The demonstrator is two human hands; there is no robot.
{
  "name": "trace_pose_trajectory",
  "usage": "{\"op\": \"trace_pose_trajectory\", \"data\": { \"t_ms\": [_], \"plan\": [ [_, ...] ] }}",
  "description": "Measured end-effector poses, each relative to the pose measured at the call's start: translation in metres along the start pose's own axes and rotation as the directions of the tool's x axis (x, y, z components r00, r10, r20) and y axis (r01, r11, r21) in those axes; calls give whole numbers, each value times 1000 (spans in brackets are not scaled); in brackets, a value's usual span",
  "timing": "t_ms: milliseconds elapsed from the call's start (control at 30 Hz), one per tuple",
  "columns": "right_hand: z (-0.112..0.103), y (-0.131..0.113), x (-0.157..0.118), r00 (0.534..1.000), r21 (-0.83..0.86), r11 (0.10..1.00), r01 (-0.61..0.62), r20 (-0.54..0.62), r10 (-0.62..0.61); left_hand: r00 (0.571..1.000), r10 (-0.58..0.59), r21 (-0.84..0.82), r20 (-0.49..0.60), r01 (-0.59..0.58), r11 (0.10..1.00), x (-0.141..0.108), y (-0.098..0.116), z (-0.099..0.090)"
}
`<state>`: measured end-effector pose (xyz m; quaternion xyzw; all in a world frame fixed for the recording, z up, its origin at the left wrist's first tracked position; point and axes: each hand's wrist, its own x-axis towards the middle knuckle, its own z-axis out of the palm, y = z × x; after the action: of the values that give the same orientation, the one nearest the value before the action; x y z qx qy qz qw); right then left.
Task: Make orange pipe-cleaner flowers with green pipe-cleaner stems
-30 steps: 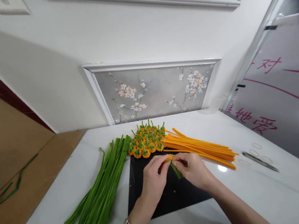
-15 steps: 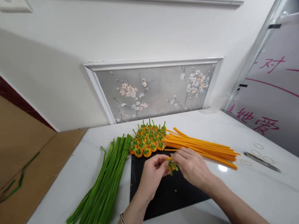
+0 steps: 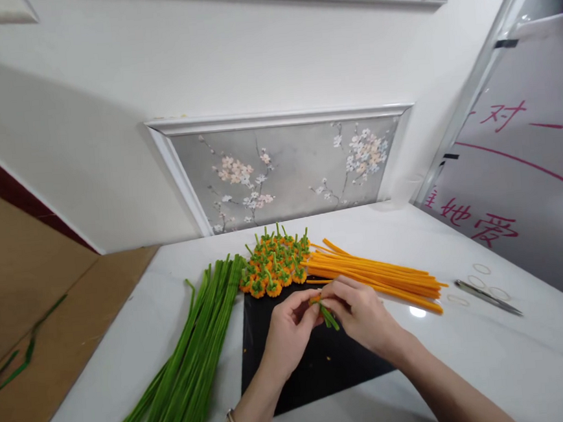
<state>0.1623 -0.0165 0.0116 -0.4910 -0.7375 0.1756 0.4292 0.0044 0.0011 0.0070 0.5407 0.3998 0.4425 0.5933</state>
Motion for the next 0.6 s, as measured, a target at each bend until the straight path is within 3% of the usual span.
{"op": "trace_pose_trajectory", "data": {
  "t_ms": [167,367,467,600],
  "plan": [
    [1,1,1,991,18,991,-134,0,134,999,-13,-21,44,14,1000,-2,2,2],
    [-3,3,1,957,301,909,-290,98,273,997,-72,-203,-23,65,977,-2,1,2],
    [-6,0,1,950,260,914,-311,101,295,995,-66,-229,-76,47,972,1,-1,0],
    [-5,-6,-1,937,178,931,-317,209,279,996,44,-93,-77,-51,994,2,-7,-3]
  ]
}}
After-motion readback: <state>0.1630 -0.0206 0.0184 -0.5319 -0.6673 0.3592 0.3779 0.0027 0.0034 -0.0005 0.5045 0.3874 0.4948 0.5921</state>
